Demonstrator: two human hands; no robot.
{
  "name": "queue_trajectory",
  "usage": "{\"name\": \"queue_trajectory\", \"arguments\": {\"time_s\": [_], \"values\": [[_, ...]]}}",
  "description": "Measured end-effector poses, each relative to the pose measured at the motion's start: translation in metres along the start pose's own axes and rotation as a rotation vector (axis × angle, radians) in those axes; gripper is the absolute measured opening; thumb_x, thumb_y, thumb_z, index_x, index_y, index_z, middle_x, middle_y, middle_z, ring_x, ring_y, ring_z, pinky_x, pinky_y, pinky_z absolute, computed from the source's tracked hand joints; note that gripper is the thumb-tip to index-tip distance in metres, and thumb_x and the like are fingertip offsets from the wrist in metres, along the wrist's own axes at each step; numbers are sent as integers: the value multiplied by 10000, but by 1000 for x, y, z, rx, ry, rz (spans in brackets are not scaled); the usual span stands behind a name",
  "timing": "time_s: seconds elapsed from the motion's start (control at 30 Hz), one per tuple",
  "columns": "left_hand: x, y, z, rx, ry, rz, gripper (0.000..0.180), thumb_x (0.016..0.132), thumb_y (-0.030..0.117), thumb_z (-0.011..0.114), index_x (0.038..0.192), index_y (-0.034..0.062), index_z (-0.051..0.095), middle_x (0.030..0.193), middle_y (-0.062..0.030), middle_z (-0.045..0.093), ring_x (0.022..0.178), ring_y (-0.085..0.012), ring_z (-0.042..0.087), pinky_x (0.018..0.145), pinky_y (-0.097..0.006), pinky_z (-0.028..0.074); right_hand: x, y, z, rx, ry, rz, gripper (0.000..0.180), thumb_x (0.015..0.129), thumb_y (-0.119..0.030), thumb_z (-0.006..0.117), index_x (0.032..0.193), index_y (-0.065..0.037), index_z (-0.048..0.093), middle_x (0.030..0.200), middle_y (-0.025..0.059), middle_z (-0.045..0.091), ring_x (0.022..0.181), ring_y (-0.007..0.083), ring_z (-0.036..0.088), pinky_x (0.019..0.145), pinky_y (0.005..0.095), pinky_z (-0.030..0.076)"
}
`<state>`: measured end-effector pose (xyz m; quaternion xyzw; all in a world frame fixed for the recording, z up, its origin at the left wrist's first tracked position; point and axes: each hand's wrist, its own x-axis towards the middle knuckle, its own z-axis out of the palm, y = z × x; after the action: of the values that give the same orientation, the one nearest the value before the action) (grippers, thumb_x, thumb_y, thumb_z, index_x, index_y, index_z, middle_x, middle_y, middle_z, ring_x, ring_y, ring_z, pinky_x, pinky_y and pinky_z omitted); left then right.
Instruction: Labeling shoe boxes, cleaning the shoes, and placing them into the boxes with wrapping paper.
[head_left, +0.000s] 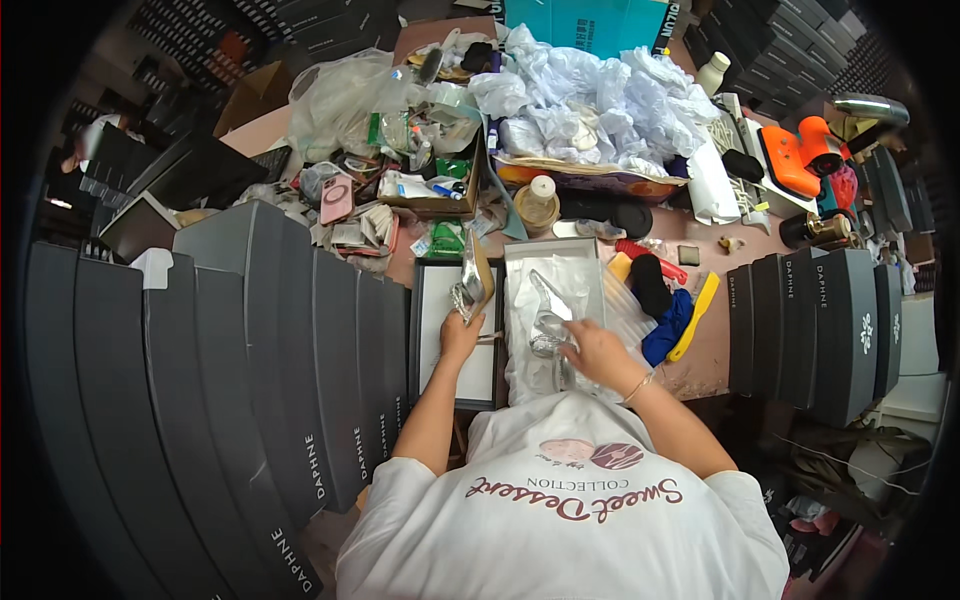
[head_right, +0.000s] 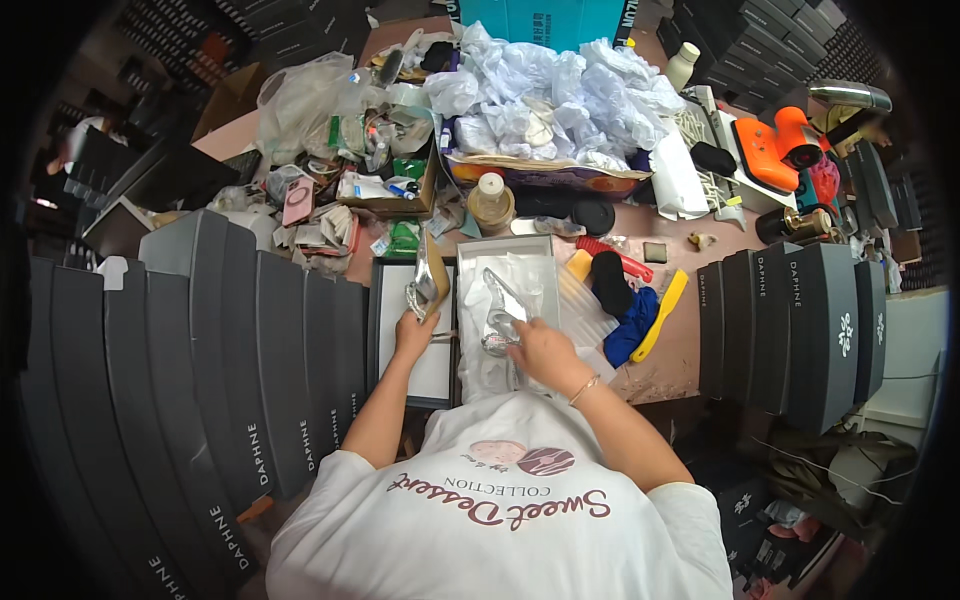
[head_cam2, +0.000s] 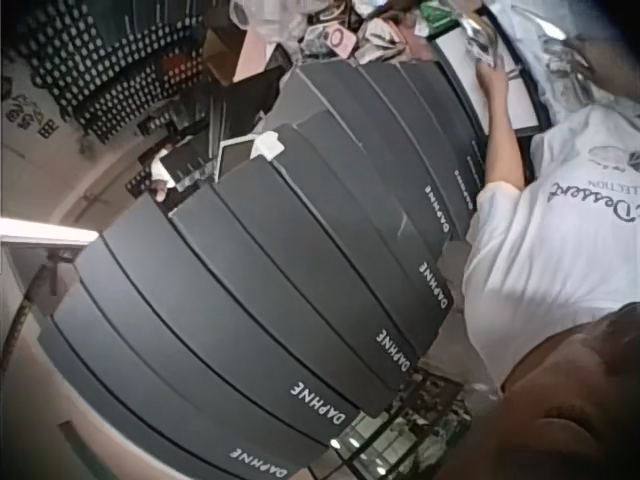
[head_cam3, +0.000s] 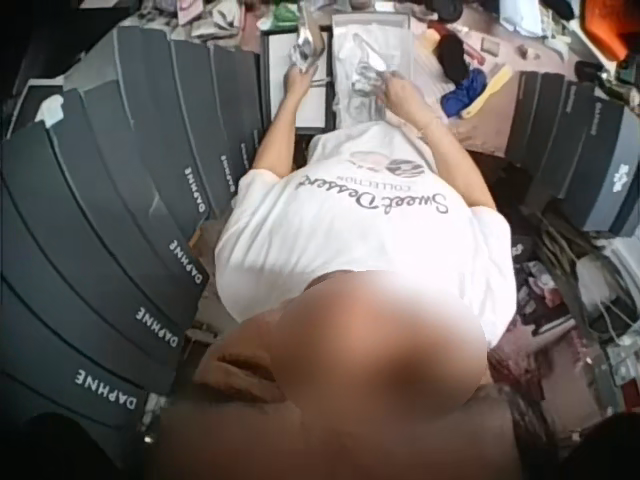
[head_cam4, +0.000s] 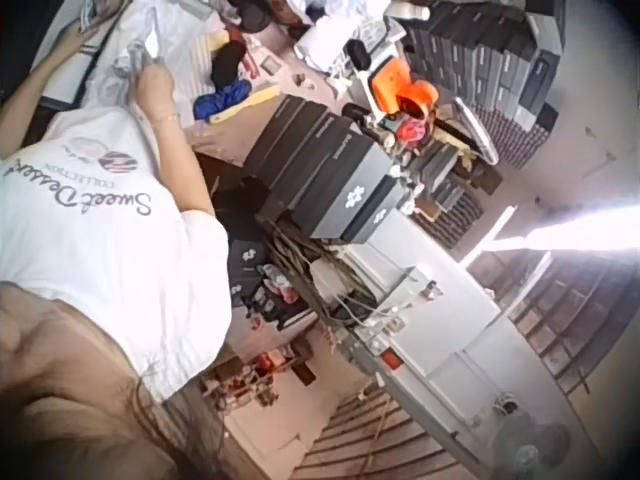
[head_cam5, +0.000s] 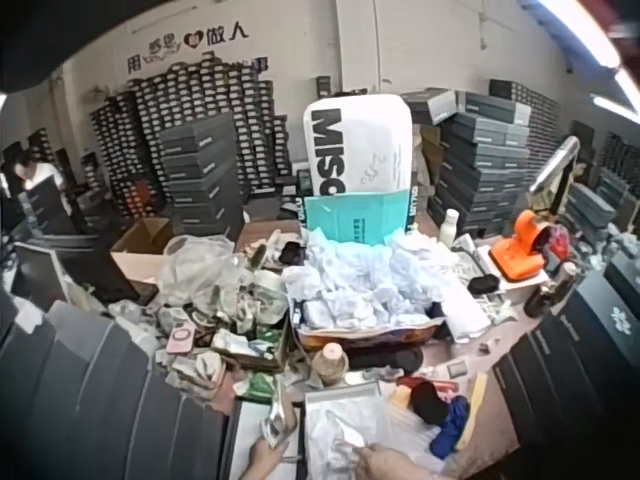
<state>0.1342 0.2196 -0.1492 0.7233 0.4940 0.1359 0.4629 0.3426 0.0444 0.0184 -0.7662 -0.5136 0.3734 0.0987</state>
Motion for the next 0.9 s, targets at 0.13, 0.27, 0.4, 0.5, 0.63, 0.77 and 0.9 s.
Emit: {"name": "queue_trajectory", "arguments": {"time_s": [0.13, 0.27, 0.4, 0.5, 0.63, 0.77, 0.9], "values": [[-15, 54, -40, -607, -305, -210, 211, 872, 204, 648, 952, 9, 651, 814, -59, 670, 720, -116, 635, 555, -258, 488, -3, 17, 64, 118, 284, -155, 468, 768, -131, 676, 1176, -12, 478, 1095, 249, 508, 890, 415, 589, 780, 456, 490], [-60, 108, -80, -814, -427, -111, 172, 892, 201, 632, 948, 41, 661, 824, -15, 672, 658, -45, 597, 532, -185, 455, 18, 48, 71, 349, 373, -72, 374, 765, -15, 547, 1138, -8, 515, 1088, 221, 548, 931, 402, 568, 825, 420, 464], [-87, 130, -79, -875, -404, -53, 211, 862, 231, 662, 898, 23, 677, 781, -54, 676, 558, -13, 535, 429, -157, 311, 9, 48, 61, 474, 523, 14, 237, 796, 6, 455, 989, 9, 593, 954, 193, 614, 869, 338, 604, 791, 367, 483], [-102, 135, -69, -952, -416, -94, 216, 870, 219, 649, 965, 25, 661, 784, -52, 677, 555, -27, 542, 422, -156, 321, -37, 37, 13, 817, 485, -23, 267, 815, 14, 443, 1055, -2, 558, 987, 146, 617, 841, 253, 620, 753, 346, 505], [-120, 164, -32, -1207, -450, -144, 266, 938, 177, 536, 1149, 16, 553, 1067, -139, 638, 752, -133, 605, 603, -257, 484, -88, 1, -43, 1734, 144, -345, 452, 908, -264, 529, 1308, -92, 410, 1143, 115, 559, 904, 242, 611, 707, 353, 524], [-133, 165, 3, -1387, -668, -293, 272, 931, 193, 566, 1141, 21, 554, 1015, -141, 629, 840, -172, 624, 744, -301, 528, -82, 5, -18, 1217, 172, -388, 878, 760, -192, 761, 1441, -74, 219, 1216, 83, 493, 1145, 217, 502, 932, 357, 441], [-146, 178, -7, -1124, -620, -346, 263, 919, 155, 574, 1149, 27, 557, 1031, -127, 625, 830, -151, 631, 668, -260, 545, -73, 17, -7, 1201, -31, -21, 791, 763, -170, 764, 1369, 39, 301, 1243, 154, 510, 1118, 216, 526, 973, 318, 415]]}}
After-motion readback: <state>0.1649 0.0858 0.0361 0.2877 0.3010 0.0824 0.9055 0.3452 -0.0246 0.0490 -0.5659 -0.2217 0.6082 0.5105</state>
